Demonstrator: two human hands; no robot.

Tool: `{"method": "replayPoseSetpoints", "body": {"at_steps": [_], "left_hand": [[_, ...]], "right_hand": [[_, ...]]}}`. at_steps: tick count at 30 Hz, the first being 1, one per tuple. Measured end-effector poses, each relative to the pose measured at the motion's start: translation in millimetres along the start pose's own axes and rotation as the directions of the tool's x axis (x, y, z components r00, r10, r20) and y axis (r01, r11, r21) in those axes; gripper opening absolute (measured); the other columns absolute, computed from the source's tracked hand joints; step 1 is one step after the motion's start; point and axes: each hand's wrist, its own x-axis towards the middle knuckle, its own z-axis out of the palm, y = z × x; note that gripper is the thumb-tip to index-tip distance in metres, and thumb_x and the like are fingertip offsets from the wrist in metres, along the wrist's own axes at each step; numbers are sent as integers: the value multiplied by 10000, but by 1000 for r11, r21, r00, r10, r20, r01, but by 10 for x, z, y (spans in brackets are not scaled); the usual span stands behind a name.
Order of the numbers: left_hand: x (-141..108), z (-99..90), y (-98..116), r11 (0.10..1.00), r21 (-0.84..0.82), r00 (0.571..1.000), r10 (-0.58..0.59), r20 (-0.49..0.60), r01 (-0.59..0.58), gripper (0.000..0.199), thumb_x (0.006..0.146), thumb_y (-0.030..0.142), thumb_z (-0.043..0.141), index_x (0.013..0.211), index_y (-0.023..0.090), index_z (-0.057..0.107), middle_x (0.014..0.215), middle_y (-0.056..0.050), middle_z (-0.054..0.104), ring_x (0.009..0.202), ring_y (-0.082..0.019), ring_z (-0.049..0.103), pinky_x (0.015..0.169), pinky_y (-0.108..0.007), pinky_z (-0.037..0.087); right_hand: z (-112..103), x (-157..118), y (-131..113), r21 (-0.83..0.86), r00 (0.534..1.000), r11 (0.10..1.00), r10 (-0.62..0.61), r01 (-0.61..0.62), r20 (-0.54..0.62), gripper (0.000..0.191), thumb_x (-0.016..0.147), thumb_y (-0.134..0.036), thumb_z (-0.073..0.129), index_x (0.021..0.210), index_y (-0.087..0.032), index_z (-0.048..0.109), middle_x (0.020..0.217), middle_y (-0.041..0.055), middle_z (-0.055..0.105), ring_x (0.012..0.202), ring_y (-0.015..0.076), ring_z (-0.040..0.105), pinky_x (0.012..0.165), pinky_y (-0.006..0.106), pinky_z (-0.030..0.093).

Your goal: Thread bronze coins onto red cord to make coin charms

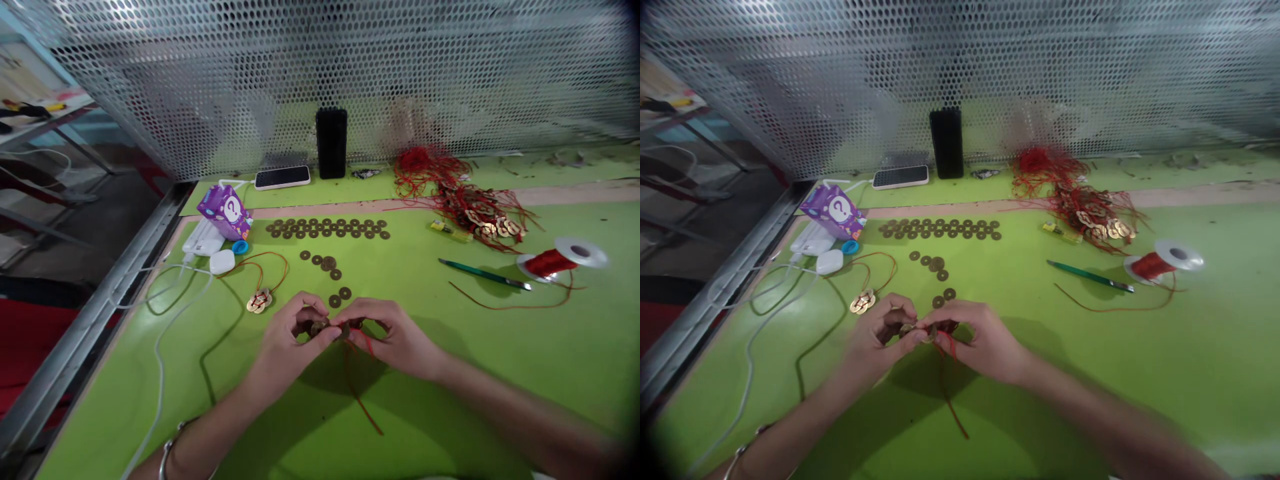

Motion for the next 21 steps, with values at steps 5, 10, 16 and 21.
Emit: {"method": "replayPoseSetpoints", "body": {"at_steps": [5,10,16,21], "left_hand": [[-10,-11,11,999,-19,999,-28,20,28,235,747,262,715,854,196,516,740,16,613,670,-123,574,578,-210,404],[-3,-18,16,998,-49,999,-33,28,34,209,774,268,690,842,194,506,704,38,564,616,-99,514,553,-203,381],[6,-19,28,998,-48,999,-38,20,39,196,770,260,673,854,192,509,699,43,561,578,-88,486,532,-204,371],[10,-14,33,999,-41,999,-32,36,33,181,774,256,661,835,195,501,700,45,556,579,-87,490,533,-207,371]], "right_hand": [[-38,6,-18,5,1000,1000,3,-3,11,232,836,-99,601,985,-231,719,916,35,728,812,148,665,743,296,554],[-56,11,-19,-25,1000,1000,-9,10,18,238,905,-138,513,990,-236,712,868,25,729,769,145,666,683,280,543],[-46,0,14,-43,1000,999,-13,12,-21,103,854,-206,644,933,-214,708,872,36,732,779,158,669,728,298,555],[-45,17,1,-77,986,988,-138,131,-93,79,855,-177,636,886,-223,693,940,64,685,891,174,643,766,309,552]]}}
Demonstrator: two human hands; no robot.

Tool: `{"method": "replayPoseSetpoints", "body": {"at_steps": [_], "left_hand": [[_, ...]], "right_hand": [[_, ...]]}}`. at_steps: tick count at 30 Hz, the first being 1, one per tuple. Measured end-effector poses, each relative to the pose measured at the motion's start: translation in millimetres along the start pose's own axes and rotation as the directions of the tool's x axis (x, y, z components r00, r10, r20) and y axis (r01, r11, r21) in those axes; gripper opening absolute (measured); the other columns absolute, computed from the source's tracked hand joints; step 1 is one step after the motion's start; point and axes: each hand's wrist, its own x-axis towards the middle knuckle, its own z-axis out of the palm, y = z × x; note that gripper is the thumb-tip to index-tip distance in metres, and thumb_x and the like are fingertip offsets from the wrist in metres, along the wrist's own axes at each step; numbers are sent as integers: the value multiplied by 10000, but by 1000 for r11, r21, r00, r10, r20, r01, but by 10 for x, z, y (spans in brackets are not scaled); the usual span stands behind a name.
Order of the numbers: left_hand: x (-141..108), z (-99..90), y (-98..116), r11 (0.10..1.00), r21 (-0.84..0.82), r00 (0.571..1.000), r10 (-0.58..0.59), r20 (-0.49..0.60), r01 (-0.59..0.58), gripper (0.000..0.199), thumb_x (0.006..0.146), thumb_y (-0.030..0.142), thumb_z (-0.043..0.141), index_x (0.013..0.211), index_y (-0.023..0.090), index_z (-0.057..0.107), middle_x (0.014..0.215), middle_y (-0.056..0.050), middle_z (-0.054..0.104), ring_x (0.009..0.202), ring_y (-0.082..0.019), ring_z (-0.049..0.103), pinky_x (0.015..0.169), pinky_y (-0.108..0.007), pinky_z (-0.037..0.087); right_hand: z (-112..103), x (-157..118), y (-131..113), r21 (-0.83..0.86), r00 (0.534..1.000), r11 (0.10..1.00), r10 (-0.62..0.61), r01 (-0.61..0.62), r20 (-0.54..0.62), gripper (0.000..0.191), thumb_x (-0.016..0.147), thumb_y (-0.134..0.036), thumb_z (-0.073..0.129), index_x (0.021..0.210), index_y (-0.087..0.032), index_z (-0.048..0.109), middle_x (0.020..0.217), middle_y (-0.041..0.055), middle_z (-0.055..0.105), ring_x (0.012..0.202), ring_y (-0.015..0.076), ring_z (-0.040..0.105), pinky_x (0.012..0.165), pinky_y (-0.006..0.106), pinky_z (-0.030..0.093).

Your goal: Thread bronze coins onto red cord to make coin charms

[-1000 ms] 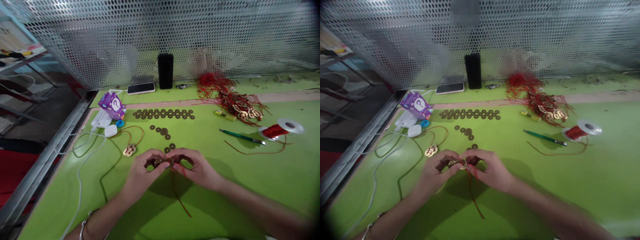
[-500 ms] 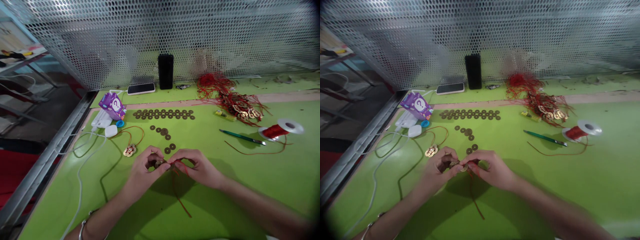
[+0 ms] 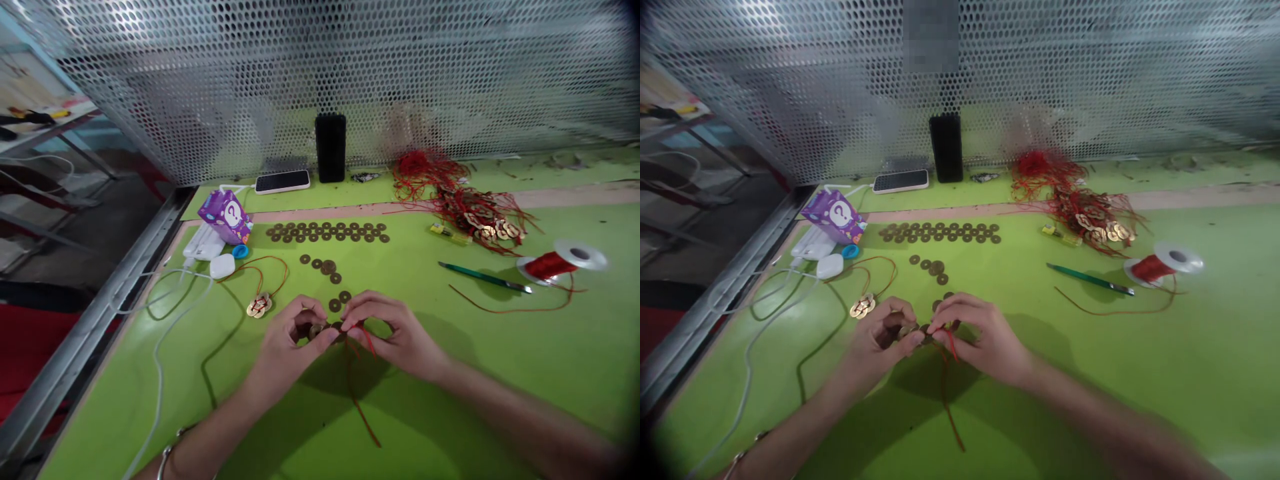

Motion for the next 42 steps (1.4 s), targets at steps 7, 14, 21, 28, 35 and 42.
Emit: {"method": "replayPoseSetpoints", "body": {"at_steps": [7,14,21,28,35,42], "left_hand": [[-5,-7,12,1000,1,1000,0,1,0,178,793,282,649,836,191,502,676,49,558,527,-80,481,516,-211,374],[-2,-5,12,1000,-14,1000,-1,-11,1,183,784,279,658,817,189,502,676,46,565,540,-79,480,510,-198,379],[8,-39,41,999,-33,997,-1,-83,-2,197,774,287,675,802,189,507,637,62,538,505,-65,457,478,-180,361],[35,-49,26,997,-71,990,31,-138,-41,182,739,257,688,780,181,528,624,63,532,481,-53,461,442,-150,359],[41,-57,41,997,-70,990,35,-134,-45,162,749,239,679,779,181,531,623,65,519,493,-52,457,446,-142,364],[35,-43,-5,999,-30,992,27,-125,-31,155,755,238,670,788,190,527,613,70,513,489,-58,448,450,-156,353]], "right_hand": [[-46,-7,-26,-17,998,998,-53,52,-31,146,820,-98,626,900,-220,644,863,53,685,834,169,644,715,294,552],[-80,-17,15,-68,987,986,-158,155,-31,213,791,-22,579,848,-217,642,840,40,686,772,144,655,684,257,547],[-216,23,2,-70,991,992,-101,107,91,314,856,-17,519,1008,-216,709,971,58,697,887,139,659,772,251,548],[-503,-6,26,114,994,992,35,-47,107,319,898,-115,573,1135,-294,688,1089,52,672,975,145,633,809,261,545],[-990,34,337,411,868,905,114,110,-484,83,758,-358,760,820,-309,735,718,-38,662,635,80,619,605,175,545],[-1171,70,519,50,583,998,59,-31,-811,87,811,-255,644,889,-255,682,862,22,618,798,158,609,699,310,545]]}}
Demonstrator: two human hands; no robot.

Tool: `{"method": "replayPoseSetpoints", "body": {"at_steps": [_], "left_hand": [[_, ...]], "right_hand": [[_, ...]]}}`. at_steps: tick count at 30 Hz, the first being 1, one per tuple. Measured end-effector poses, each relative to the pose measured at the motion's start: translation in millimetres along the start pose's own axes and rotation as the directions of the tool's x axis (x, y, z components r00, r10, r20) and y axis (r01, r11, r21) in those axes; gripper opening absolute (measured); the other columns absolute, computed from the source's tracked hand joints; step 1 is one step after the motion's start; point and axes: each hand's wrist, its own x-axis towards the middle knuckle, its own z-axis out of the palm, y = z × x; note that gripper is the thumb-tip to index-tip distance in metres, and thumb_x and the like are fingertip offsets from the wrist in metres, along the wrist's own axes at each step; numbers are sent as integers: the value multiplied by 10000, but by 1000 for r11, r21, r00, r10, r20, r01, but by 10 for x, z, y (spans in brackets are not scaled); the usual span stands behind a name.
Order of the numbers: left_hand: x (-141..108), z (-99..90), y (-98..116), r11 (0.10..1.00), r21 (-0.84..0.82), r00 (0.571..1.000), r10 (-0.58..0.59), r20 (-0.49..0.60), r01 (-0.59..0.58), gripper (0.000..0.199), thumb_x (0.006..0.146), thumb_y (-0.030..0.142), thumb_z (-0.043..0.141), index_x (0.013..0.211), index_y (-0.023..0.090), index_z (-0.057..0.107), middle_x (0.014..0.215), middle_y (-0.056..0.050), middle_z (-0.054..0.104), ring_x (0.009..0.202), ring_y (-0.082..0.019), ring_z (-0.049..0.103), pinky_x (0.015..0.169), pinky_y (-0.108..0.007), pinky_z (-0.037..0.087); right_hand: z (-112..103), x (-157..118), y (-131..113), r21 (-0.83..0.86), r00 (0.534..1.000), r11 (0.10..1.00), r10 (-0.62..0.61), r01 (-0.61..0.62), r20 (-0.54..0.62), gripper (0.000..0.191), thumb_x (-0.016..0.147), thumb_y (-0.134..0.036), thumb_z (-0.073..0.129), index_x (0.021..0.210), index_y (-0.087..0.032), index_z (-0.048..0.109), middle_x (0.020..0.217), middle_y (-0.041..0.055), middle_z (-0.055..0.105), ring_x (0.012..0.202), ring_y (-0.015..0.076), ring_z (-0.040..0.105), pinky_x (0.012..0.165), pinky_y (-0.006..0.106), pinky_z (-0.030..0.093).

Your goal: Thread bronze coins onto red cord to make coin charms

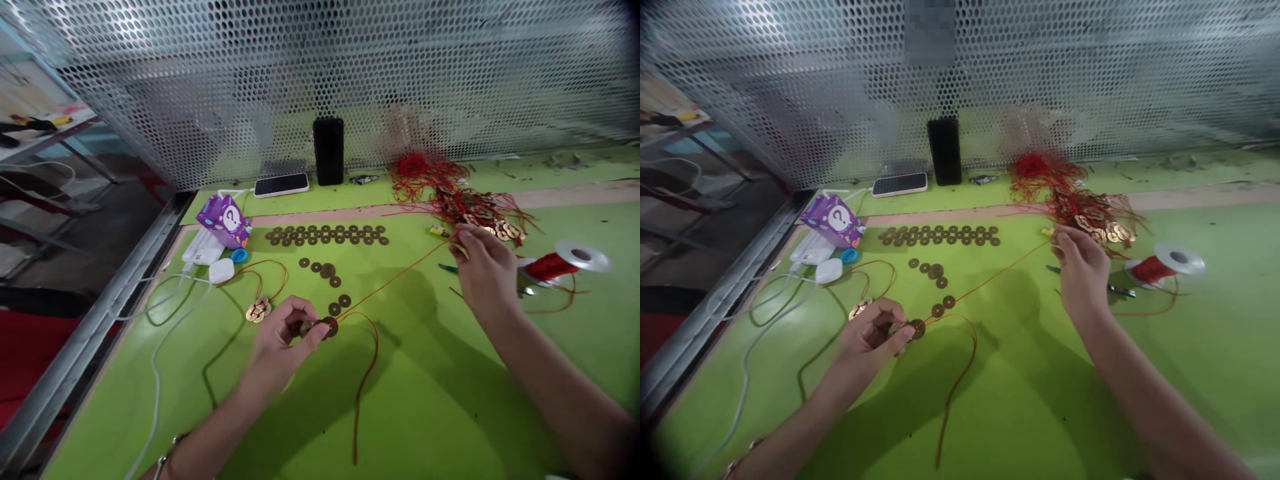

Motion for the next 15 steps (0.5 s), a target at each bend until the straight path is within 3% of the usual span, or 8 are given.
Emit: {"method": "replayPoseSetpoints", "body": {"at_steps": [1,2,5,7,8,10,12,15], "left_hand": [[0,1,-6,1000,7,1000,-1,7,1,153,758,242,667,787,191,526,615,68,517,490,-60,449,452,-160,354],[0,2,-8,1000,12,1000,1,11,-1,153,762,248,665,786,192,524,618,67,521,490,-62,448,453,-164,355],[-6,6,4,999,39,999,8,42,-10,150,779,262,658,787,195,525,636,59,539,518,-72,473,482,-172,378],[-18,11,18,997,76,997,20,76,-26,138,787,260,657,791,193,536,661,48,560,568,-83,516,522,-177,405],[-25,14,24,995,94,995,28,92,-37,127,788,253,656,795,192,545,678,42,572,596,-89,537,544,-179,419],[-39,18,27,991,120,992,52,116,-66,106,784,234,655,800,190,559,708,33,593,632,-95,563,575,-181,439],[-47,19,23,987,129,990,78,121,-94,95,780,224,653,804,191,567,717,31,603,635,-95,571,583,-179,449],[-47,19,17,984,141,990,93,104,-107,84,782,222,653,802,193,578,702,35,612,628,-93,582,581,-171,460]], "right_hand": [[51,-86,-33,-79,998,994,-69,68,-4,124,823,-224,630,933,-254,680,951,44,620,923,190,597,792,360,531],[115,-196,-82,-310,967,917,-226,251,115,192,873,-233,561,1041,-253,652,1087,79,595,1067,234,553,848,427,515],[339,-597,-281,-317,873,852,-277,416,400,244,853,-212,584,1089,-251,635,1156,80,612,1164,270,528,997,502,434],[464,-834,-388,-192,646,841,-223,506,730,352,915,-207,505,1267,-222,523,1267,110,574,1249,259,480,1040,486,420],[511,-922,-418,-147,559,857,-183,494,809,371,938,-227,484,1308,-207,483,1281,115,572,1243,246,491,1043,467,431],[572,-1025,-430,-104,448,884,-127,457,885,331,959,-259,477,1281,-185,506,1214,112,618,1163,228,558,985,419,494],[598,-1048,-399,-60,450,894,-165,445,878,217,967,-268,483,1123,-182,606,1055,88,686,1033,212,624,917,385,535],[601,-1016,-349,-9,514,889,-256,458,819,183,967,-248,493,922,-188,661,901,59,715,905,186,658,868,347,548]]}}
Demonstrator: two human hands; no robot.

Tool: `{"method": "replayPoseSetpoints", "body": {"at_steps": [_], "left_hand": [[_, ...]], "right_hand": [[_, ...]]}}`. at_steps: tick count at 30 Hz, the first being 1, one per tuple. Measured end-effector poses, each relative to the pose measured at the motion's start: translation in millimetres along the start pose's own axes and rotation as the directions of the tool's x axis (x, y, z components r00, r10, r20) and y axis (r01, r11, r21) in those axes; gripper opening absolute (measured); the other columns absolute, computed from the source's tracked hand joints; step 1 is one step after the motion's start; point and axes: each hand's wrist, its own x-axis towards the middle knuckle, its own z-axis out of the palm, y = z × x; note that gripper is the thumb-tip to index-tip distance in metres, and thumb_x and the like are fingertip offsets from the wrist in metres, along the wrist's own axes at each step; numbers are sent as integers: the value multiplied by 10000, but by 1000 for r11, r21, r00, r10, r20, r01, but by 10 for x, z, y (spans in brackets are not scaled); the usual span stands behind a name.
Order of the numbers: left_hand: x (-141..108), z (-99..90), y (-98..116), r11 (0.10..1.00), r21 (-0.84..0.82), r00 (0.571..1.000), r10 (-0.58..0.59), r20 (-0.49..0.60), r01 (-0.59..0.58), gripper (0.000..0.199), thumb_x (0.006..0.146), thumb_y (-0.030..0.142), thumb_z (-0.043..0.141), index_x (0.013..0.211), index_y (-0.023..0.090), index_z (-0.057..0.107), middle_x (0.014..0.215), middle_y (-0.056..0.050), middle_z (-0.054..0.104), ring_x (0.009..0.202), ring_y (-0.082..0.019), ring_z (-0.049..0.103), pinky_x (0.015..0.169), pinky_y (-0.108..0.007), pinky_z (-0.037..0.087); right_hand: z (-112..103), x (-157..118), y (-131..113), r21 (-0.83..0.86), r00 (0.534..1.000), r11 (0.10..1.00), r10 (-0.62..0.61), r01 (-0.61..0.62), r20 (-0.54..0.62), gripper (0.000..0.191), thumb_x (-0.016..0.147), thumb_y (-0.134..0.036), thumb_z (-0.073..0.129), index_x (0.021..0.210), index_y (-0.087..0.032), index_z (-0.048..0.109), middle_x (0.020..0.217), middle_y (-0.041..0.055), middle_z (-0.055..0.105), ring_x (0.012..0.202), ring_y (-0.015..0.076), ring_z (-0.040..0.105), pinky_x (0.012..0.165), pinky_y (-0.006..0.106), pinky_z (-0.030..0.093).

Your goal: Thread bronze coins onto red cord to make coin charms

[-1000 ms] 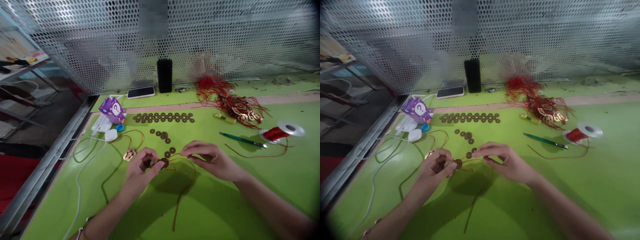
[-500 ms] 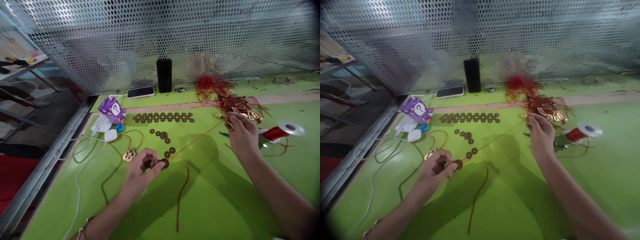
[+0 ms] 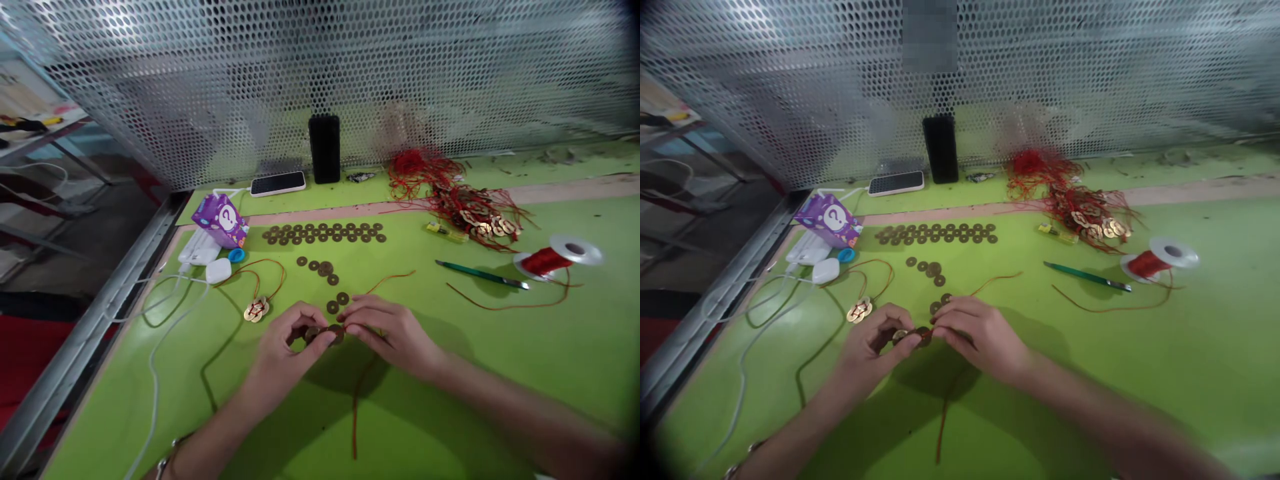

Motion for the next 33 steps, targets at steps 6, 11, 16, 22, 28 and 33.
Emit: {"method": "replayPoseSetpoints", "body": {"at_steps": [6,11,16,22,28,33], "left_hand": [[10,-1,3,999,22,999,43,-32,-43,44,781,194,656,824,194,661,754,5,687,664,-111,638,615,-180,521],[14,-10,-1,996,75,999,53,-9,-52,137,802,200,660,916,220,733,829,-22,739,729,-147,679,664,-219,560],[29,-14,4,995,93,999,33,2,-33,117,795,213,676,884,224,751,802,-19,745,702,-154,680,649,-226,566],[11,-47,-26,992,121,999,30,11,-32,126,818,246,678,925,238,742,826,-14,742,719,-148,676,671,-231,564],[17,-47,-46,951,269,988,137,70,-151,344,726,219,790,1054,262,697,915,-6,743,768,-162,681,705,-261,558],[18,-27,-110,909,322,964,252,80,-264,325,763,169,755,1066,266,688,880,-3,747,710,-152,684,658,-265,562]], "right_hand": [[-38,4,-67,45,983,983,176,-179,60,252,1000,-258,412,865,-168,605,742,35,657,664,136,633,599,232,512],[-76,-13,-118,-11,955,970,242,-244,169,224,997,-268,389,929,-171,579,739,26,647,598,121,589,532,217,457],[-74,-72,-7,-214,994,977,22,0,103,196,969,-305,474,979,-156,600,725,38,690,513,123,588,464,222,423],[-83,-77,9,-255,996,966,-15,36,84,231,980,-293,452,967,-147,631,668,30,678,493,124,583,451,227,413],[-143,-84,17,-271,995,961,-26,53,101,251,990,-309,441,988,-163,645,697,30,698,518,124,606,471,226,425],[-182,-103,45,-294,991,952,-47,82,124,262,983,-317,457,972,-156,664,639,14,681,480,126,590,444,238,418]]}}
